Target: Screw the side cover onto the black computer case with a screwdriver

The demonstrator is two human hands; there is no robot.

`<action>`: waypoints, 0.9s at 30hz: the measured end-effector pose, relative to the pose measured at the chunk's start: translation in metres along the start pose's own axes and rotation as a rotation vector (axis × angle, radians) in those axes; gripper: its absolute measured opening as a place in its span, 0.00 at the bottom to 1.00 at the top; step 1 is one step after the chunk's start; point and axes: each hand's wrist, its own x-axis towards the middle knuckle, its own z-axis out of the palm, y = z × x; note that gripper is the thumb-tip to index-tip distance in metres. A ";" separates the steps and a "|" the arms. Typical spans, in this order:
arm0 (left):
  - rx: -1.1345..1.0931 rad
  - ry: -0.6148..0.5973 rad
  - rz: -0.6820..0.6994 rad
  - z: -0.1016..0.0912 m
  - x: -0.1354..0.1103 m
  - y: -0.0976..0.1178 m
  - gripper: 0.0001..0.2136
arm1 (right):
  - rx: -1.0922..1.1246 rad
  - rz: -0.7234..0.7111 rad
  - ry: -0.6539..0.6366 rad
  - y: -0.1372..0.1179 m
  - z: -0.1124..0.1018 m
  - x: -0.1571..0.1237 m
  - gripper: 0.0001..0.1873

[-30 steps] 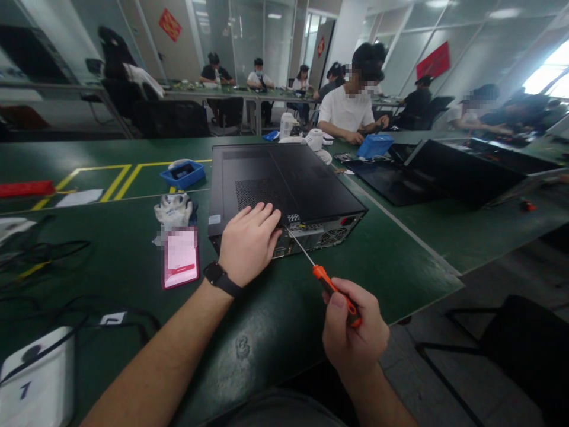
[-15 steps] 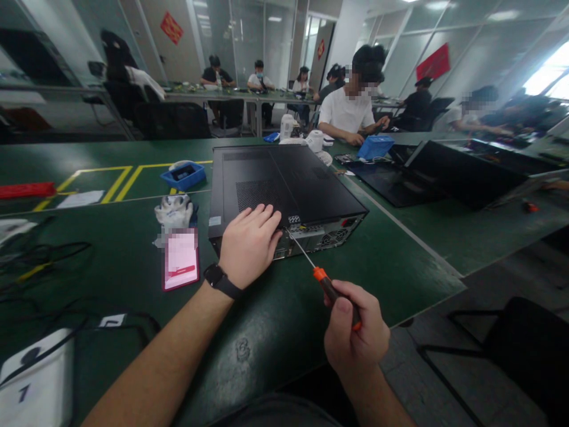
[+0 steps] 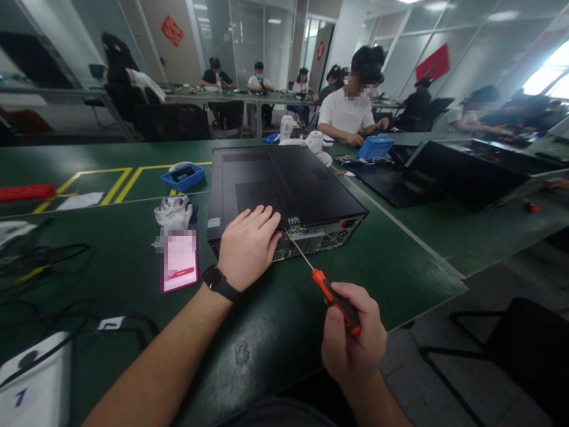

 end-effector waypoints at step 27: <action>0.009 -0.003 0.000 0.000 0.000 0.000 0.16 | -0.017 0.002 -0.014 -0.003 -0.001 0.001 0.16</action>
